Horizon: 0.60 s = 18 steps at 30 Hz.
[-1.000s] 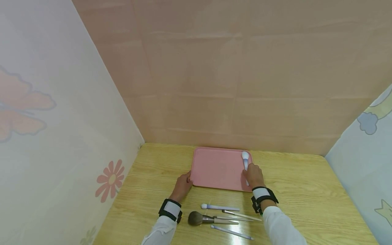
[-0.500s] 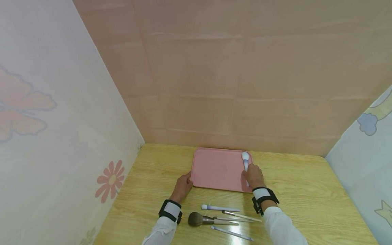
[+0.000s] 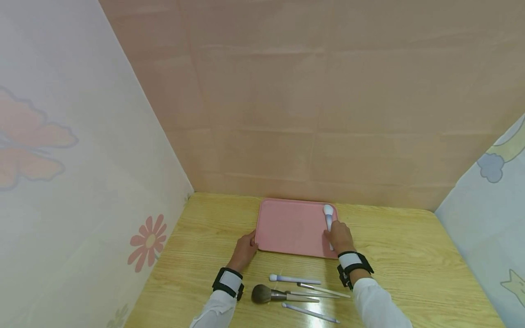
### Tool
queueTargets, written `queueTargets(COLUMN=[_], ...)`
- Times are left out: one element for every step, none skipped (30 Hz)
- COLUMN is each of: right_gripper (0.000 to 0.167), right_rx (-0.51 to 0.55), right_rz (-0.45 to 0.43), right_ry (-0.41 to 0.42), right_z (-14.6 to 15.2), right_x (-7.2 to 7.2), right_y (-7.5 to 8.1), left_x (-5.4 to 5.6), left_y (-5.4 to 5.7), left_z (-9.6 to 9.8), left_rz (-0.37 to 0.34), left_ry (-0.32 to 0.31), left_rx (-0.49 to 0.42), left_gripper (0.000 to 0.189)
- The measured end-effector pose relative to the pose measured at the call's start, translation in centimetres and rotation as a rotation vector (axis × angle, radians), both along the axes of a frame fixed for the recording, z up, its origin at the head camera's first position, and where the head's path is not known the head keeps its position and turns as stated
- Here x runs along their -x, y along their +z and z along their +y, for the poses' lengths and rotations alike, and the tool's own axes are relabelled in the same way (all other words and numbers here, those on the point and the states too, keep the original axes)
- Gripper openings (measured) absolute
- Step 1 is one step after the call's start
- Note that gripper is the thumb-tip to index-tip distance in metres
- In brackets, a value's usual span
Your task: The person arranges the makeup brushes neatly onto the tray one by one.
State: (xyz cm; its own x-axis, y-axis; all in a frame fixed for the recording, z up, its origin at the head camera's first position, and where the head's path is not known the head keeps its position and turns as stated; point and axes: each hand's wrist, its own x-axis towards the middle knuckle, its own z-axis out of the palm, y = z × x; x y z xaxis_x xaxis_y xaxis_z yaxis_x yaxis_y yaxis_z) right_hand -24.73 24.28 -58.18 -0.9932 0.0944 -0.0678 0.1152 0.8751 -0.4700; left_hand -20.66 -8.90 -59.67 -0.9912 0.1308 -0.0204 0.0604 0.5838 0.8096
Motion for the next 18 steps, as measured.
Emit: queueTargets(right_gripper=[0.022, 0.023, 0.023, 0.024, 0.025, 0.026, 0.027, 0.029, 0.03, 0.031, 0.032, 0.034, 0.035, 0.036, 0.037, 0.037, 0.038, 0.039], right_rx=[0.005, 0.009, 0.01, 0.011, 0.013, 0.013, 0.016, 0.017, 0.019, 0.019, 0.017, 0.013, 0.012, 0.007, 0.01, 0.003, 0.002, -0.001], right_rz=[-0.007, -0.014, -0.019, -0.023, -0.025, -0.021, -0.015, -0.004, 0.004, 0.018, 0.031, 0.043, 0.053, 0.061, 0.062, 0.067, 0.071, 0.082], right_ry=[-0.003, -0.005, -0.005, -0.004, -0.003, -0.002, 0.002, 0.006, 0.008, 0.011, 0.015, 0.018, 0.021, 0.022, 0.02, 0.022, 0.024, 0.028], right_z=[0.0, 0.1, 0.1, 0.1, 0.2, 0.2, 0.3, 0.4, 0.4, 0.4, 0.5, 0.5, 0.5, 0.5, 0.6, 0.6, 0.6, 0.6], right_x=[0.0, 0.0, 0.0, 0.0, -0.1, -0.2, -0.2, -0.3, -0.4, -0.5, -0.6, -0.7, -0.8, -0.8, -0.9, -1.0, -1.0, -1.0], right_y=[0.0, 0.0, 0.0, 0.0, 0.0, 0.0, 0.0, 0.0, 0.1, 0.1, 0.2, 0.2, 0.3, 0.4, 0.5, 0.6, 0.7, 0.8], left_x=[0.0, 0.1, 0.1, 0.1, 0.2, 0.2, 0.3, 0.3, 0.4, 0.4, 0.4, 0.4, 0.3, 0.3, 0.3, 0.3, 0.3, 0.4], left_y=[-0.1, -0.2, -0.3, -0.4, -0.5, -0.5, -0.6, -0.6, -0.6, -0.6, -0.6, -0.6, -0.5, -0.5, -0.4, -0.4, -0.4, -0.4], left_z=[0.0, 0.1, 0.1, 0.2, 0.2, 0.2, 0.2, 0.3, 0.3, 0.3, 0.3, 0.3, 0.3, 0.3, 0.3, 0.3, 0.3, 0.2], left_rz=[-0.008, -0.008, -0.008, -0.012, -0.015, -0.017, -0.019, -0.016, -0.019, -0.02, -0.016, -0.011, -0.008, -0.006, -0.005, -0.002, 0.002, 0.006], left_ry=[0.002, 0.003, 0.005, 0.008, 0.01, 0.012, 0.012, 0.009, 0.01, 0.01, 0.008, 0.005, 0.003, 0.001, 0.001, -0.002, -0.005, -0.008], left_rx=[-0.005, -0.009, -0.008, -0.008, -0.008, -0.004, -0.005, -0.008, -0.004, -0.006, -0.004, -0.001, 0.002, 0.007, 0.013, 0.015, 0.016, 0.016], left_gripper=[0.052, 0.052, 0.052, 0.053, 0.053, 0.053, 0.053, 0.054, 0.054, 0.054, 0.054, 0.053, 0.053, 0.053, 0.052, 0.052, 0.052, 0.052])
